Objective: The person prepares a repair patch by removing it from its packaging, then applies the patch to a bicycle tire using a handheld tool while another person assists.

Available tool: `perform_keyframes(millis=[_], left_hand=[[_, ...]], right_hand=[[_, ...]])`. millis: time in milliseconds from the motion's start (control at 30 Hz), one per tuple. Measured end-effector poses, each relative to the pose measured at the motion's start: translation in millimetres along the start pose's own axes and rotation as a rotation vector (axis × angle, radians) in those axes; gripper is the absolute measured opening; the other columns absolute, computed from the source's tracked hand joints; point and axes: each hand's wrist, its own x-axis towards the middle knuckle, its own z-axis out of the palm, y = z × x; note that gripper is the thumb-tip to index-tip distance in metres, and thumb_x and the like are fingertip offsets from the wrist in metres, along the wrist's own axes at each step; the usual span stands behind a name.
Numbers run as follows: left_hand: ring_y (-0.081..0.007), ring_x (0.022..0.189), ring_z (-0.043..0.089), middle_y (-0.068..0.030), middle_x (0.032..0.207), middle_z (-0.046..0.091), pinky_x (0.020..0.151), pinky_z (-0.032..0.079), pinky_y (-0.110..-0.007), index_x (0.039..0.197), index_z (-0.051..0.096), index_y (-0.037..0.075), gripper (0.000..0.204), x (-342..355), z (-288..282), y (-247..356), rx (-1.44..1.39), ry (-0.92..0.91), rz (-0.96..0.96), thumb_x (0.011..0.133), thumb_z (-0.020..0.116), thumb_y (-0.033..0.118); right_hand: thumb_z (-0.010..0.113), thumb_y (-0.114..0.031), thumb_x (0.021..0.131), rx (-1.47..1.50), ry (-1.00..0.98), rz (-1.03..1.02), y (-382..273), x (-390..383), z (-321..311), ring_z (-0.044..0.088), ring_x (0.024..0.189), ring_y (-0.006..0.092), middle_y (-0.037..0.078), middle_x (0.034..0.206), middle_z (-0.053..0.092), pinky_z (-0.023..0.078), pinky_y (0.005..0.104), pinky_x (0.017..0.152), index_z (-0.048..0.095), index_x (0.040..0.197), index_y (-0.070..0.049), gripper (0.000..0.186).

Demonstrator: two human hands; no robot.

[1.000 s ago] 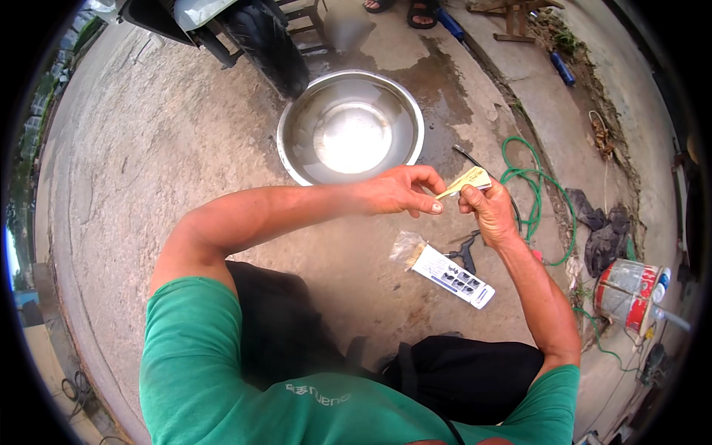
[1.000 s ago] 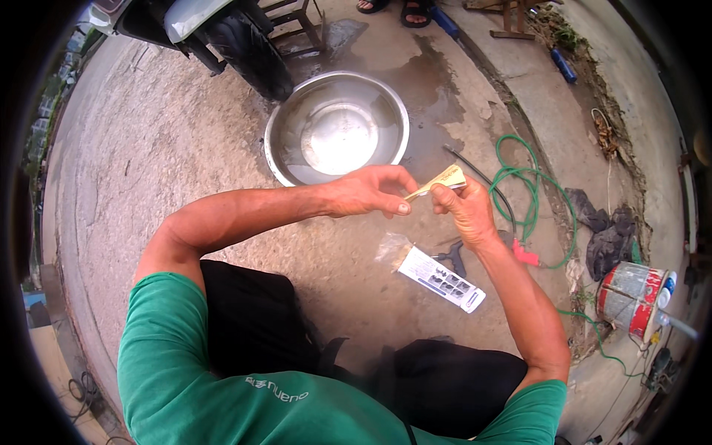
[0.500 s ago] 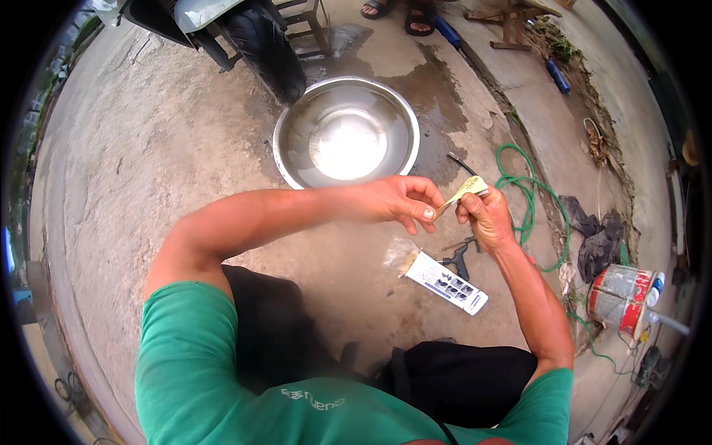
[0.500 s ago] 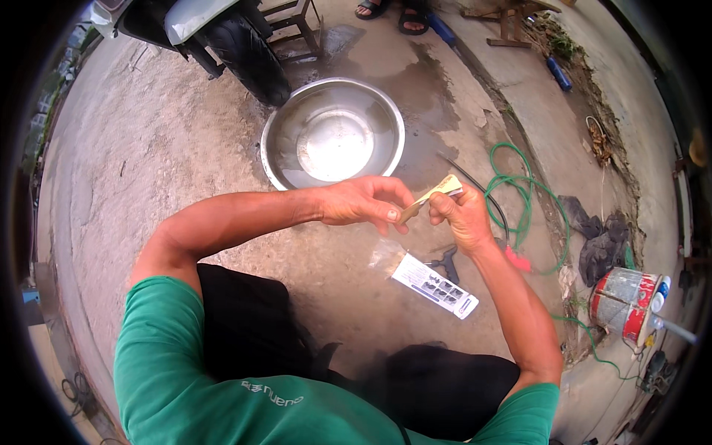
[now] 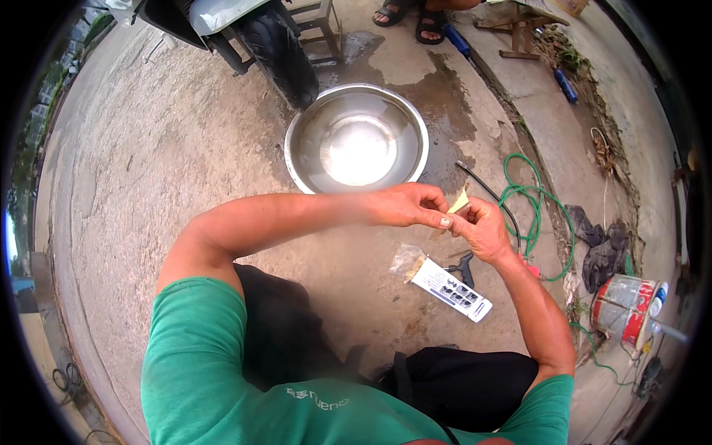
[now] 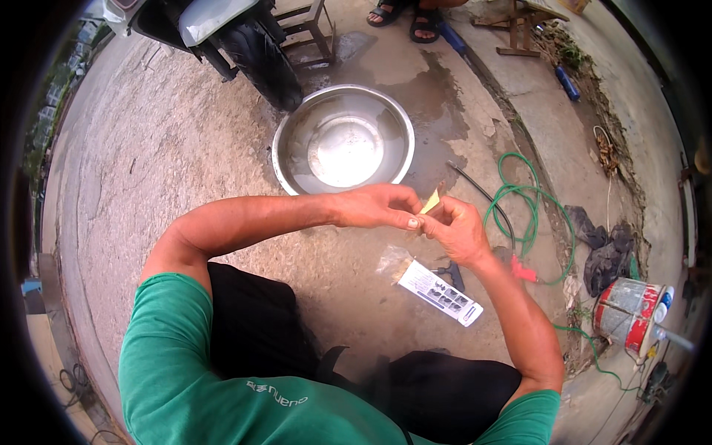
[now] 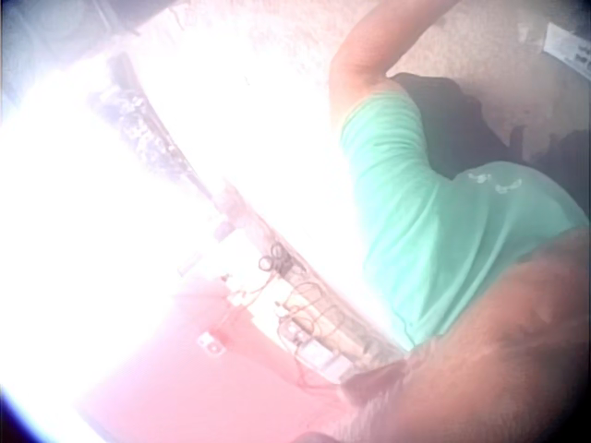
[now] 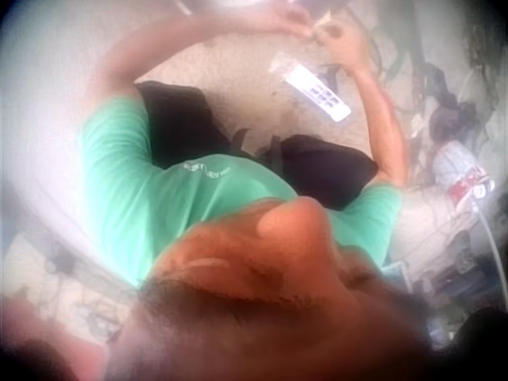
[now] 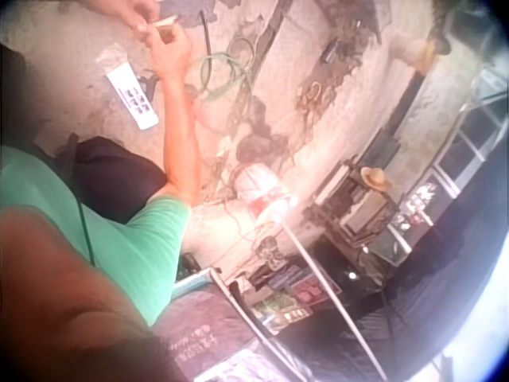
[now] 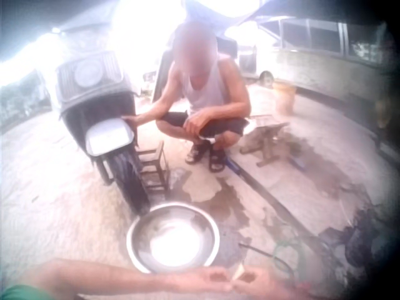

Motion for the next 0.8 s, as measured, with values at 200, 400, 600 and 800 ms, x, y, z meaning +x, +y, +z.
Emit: perform_keyframes(millis=[200, 400, 600, 800], left_hand=[[-0.0221, 0.111, 0.066, -0.0117, 0.113, 0.071, 0.098, 0.052, -0.038, 0.126, 0.062, 0.001, 0.042, -2.2, 7.5, 10.6, 0.06, 0.077, 0.066, 0.1, 0.069, 0.034], [-0.0184, 0.101, 0.066, -0.0101, 0.105, 0.07, 0.092, 0.053, -0.036, 0.121, 0.063, 0.001, 0.033, -5.5, 7.2, 6.8, -0.047, 0.083, 0.051, 0.104, 0.062, 0.029], [-0.0157, 0.092, 0.063, -0.0067, 0.099, 0.068, 0.084, 0.052, -0.034, 0.112, 0.066, 0.002, 0.028, -8.1, 4.0, 9.1, 0.19, 0.191, 0.054, 0.104, 0.057, 0.027], [-0.0125, 0.093, 0.059, -0.0025, 0.095, 0.065, 0.084, 0.049, -0.033, 0.107, 0.066, 0.003, 0.022, -2.7, -5.2, 4.2, -0.117, 0.359, -0.107, 0.1, 0.055, 0.021]], right_hand=[[0.081, -0.016, 0.089, -0.239, 0.0, -0.104, -0.2, -4.5, 8.1, 0.067, 0.075, 0.0084, 0.004, 0.082, 0.074, 0.054, 0.0294, 0.069, 0.071, 0.091, 0.0, 0.019], [0.08, -0.016, 0.09, -0.107, -0.02, -0.078, -6.2, -5.3, 11.3, 0.067, 0.076, 0.0085, 0.005, 0.082, 0.075, 0.054, 0.0299, 0.07, 0.071, 0.09, -0.001, 0.018], [0.074, -0.017, 0.095, -0.037, -0.096, -0.055, 7.0, -3.1, 8.7, 0.063, 0.074, 0.0076, 0.0, 0.081, 0.07, 0.052, 0.0289, 0.069, 0.07, 0.092, -0.002, 0.016], [0.062, -0.014, 0.098, 0.22, -0.071, -0.057, 17.3, -2.1, 6.3, 0.064, 0.09, 0.0122, 0.004, 0.093, 0.071, 0.052, 0.0313, 0.084, 0.067, 0.093, -0.002, 0.014]])
